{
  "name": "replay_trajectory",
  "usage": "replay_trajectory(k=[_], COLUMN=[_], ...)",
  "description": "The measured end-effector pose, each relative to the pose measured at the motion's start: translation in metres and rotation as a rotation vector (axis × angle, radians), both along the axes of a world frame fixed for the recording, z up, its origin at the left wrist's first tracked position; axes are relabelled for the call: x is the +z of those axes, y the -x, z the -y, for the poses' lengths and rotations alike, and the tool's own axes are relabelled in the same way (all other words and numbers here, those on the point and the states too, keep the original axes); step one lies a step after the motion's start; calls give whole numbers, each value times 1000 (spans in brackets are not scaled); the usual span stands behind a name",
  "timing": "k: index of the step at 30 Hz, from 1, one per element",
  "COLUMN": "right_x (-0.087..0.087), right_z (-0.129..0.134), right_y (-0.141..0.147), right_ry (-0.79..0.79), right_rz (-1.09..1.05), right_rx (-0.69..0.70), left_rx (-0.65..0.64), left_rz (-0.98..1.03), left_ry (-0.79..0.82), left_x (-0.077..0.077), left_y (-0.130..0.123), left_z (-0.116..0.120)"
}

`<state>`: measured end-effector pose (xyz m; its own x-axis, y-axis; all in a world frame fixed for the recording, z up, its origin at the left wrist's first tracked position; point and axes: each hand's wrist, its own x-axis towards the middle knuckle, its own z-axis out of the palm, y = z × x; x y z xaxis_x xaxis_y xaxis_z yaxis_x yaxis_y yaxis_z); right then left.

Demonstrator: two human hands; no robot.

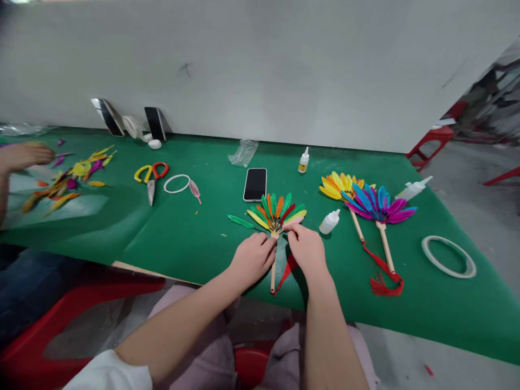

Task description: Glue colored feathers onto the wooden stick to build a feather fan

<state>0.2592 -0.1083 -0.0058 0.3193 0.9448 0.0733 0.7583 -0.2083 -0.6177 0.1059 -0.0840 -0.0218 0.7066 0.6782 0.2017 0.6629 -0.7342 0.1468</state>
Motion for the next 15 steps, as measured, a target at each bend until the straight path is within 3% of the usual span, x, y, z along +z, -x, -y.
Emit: replay_trajectory(k=[2,6,8,11,15], right_x=[5,20,24,22,6], right_z=[5,16,18,16,9], right_y=[1,-4,-12,-26,-44], right_ry=[-147,-705,-891,-921,-720], right_rz=[-62,-196,-250,-277,-352], right_rx=[-99,-565,-683,-669,-711], left_rx=[12,19,19,18,10], left_rz=[17,19,12,14,20], left_ry=[8,7,4,11,17], left_x=[0,-2,-3,-3,-2], left_y=[0,-1,-1,-1,-1], left_z=[0,-1,-1,-2,-2])
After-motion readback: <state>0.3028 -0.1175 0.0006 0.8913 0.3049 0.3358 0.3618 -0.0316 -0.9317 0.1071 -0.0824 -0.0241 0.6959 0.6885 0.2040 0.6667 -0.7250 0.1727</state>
